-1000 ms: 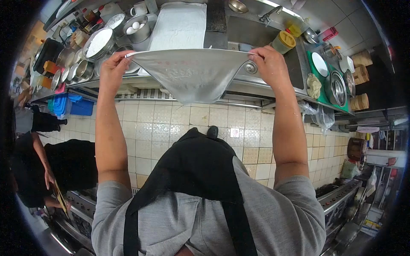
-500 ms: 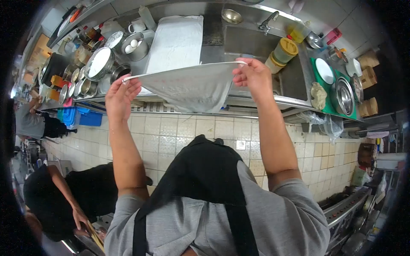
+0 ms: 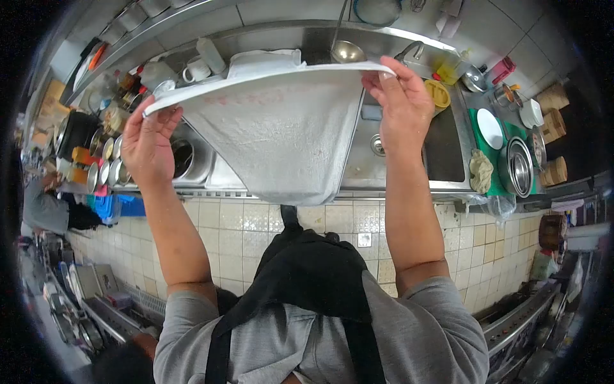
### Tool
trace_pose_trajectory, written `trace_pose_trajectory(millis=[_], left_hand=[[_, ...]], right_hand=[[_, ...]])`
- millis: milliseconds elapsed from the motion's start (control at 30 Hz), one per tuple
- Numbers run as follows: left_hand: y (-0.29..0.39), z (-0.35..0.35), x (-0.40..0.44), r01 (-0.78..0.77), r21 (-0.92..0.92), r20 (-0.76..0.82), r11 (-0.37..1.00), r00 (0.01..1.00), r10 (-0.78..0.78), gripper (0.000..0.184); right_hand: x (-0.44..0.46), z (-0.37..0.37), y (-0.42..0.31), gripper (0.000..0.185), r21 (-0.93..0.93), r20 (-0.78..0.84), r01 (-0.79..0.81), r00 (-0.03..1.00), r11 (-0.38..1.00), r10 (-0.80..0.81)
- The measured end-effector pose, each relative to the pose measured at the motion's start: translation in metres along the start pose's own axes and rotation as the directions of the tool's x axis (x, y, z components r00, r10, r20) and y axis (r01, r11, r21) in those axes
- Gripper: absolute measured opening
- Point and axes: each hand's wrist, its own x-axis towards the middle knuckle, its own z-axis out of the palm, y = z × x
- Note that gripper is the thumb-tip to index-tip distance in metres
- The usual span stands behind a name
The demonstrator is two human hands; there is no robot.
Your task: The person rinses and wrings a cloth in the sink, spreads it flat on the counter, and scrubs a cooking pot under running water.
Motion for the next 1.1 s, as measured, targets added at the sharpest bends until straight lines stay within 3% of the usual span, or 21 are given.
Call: trace_pose_trajectory(millis=[167,233,300,433,533,633,700,733,800,900,1033,1100], left_hand=[[-0.032,-0.005,0.054,-0.012,-0.063,0.033,0.998,0.999,0.014,0.028],[-0.06,-0.008,0.067,0.089,-0.131,-0.032,0.987,0.995,-0.094,0.024],[-0.094,-0.016,0.077,0.22,-0.146,-0.016,0.964,0.974,-0.225,0.025],[-0.16,-0.024,0.099,0.374,-0.145,-0.038,0.916,0.923,-0.383,0.024],[-0.195,-0.024,0.116,0.49,-0.143,-0.087,0.86,0.859,-0.504,0.028],[-0.221,-0.023,0.128,0.53,-0.193,-0.124,0.826,0.821,-0.557,0.023],[-0.239,-0.028,0.137,0.541,-0.172,-0.131,0.823,0.816,-0.564,0.023],[-0.248,-0.03,0.142,0.576,-0.136,-0.146,0.806,0.793,-0.591,0.025],[-0.264,-0.032,0.149,0.631,-0.083,-0.169,0.771,0.754,-0.635,0.027],[-0.285,-0.031,0.161,0.662,-0.086,-0.195,0.744,0.721,-0.664,0.023],[-0.314,-0.017,0.181,0.666,-0.11,-0.227,0.738,0.706,-0.671,0.022],[-0.331,-0.012,0.196,0.653,-0.135,-0.211,0.745,0.716,-0.666,0.018]], right_hand=[[0.031,0.028,0.017,0.024,-0.127,-0.049,0.146,0.987,0.981,-0.154],[0.039,0.028,0.04,0.024,-0.194,-0.085,0.163,0.979,0.967,-0.183],[0.043,0.019,0.074,0.023,-0.375,-0.152,0.119,0.97,0.919,-0.188],[0.053,0.005,0.133,0.023,-0.339,-0.187,0.036,0.977,0.94,-0.105],[0.06,0.005,0.164,0.023,-0.491,-0.206,0.013,0.97,0.871,-0.131],[0.071,-0.004,0.205,0.021,-0.479,-0.164,0.021,0.98,0.878,-0.114],[0.078,-0.014,0.236,0.024,-0.694,-0.024,0.098,0.987,0.714,-0.159],[0.08,-0.016,0.244,0.024,-0.695,-0.028,0.095,0.987,0.713,-0.159],[0.083,-0.019,0.258,0.029,-0.814,0.062,0.096,0.995,0.573,-0.079],[0.098,-0.027,0.278,0.035,-0.852,0.143,0.18,0.983,0.492,-0.112],[0.117,-0.03,0.301,0.041,-0.87,0.118,0.129,0.992,0.475,-0.053],[0.131,-0.033,0.312,0.044,-0.893,0.226,0.252,0.967,0.373,-0.114]])
